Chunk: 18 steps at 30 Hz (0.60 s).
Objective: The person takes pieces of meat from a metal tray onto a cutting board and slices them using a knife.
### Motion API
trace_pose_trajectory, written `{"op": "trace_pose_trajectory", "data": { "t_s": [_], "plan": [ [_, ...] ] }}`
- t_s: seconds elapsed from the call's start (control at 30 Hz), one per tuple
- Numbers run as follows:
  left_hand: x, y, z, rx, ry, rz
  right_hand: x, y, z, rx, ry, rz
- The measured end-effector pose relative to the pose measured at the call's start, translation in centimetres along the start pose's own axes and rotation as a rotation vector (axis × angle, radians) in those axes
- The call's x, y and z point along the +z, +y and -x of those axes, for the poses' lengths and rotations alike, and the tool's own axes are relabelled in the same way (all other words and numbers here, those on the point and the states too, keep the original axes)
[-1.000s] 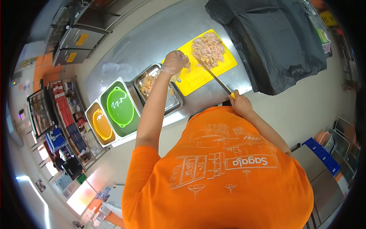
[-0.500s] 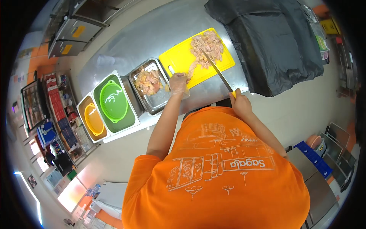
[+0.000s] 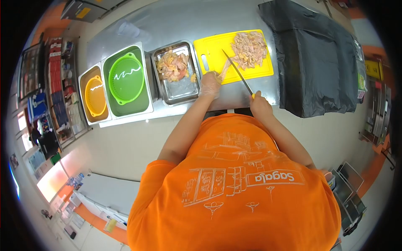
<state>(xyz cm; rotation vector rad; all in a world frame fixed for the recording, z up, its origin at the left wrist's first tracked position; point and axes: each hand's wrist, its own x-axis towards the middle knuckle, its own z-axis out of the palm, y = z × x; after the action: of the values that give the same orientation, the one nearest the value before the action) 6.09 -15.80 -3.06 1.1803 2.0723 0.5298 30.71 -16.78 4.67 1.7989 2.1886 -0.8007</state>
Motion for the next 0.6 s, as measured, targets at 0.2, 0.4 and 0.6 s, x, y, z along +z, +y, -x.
{"op": "trace_pose_trajectory", "data": {
  "t_s": [0.2,0.4,0.6],
  "plan": [
    [-0.6,0.8,-0.4,0.003,-0.024,-0.038,2.7,-2.8,-8.0,-0.050,0.100,-0.051],
    [-3.4,3.2,-1.1,-0.122,-0.169,0.142,2.5,0.1,-4.3,-0.019,0.080,-0.094],
    [-4.5,4.5,-2.6,0.036,-0.341,0.377,0.0,2.3,2.3,0.084,0.035,-0.131]
  ]
}}
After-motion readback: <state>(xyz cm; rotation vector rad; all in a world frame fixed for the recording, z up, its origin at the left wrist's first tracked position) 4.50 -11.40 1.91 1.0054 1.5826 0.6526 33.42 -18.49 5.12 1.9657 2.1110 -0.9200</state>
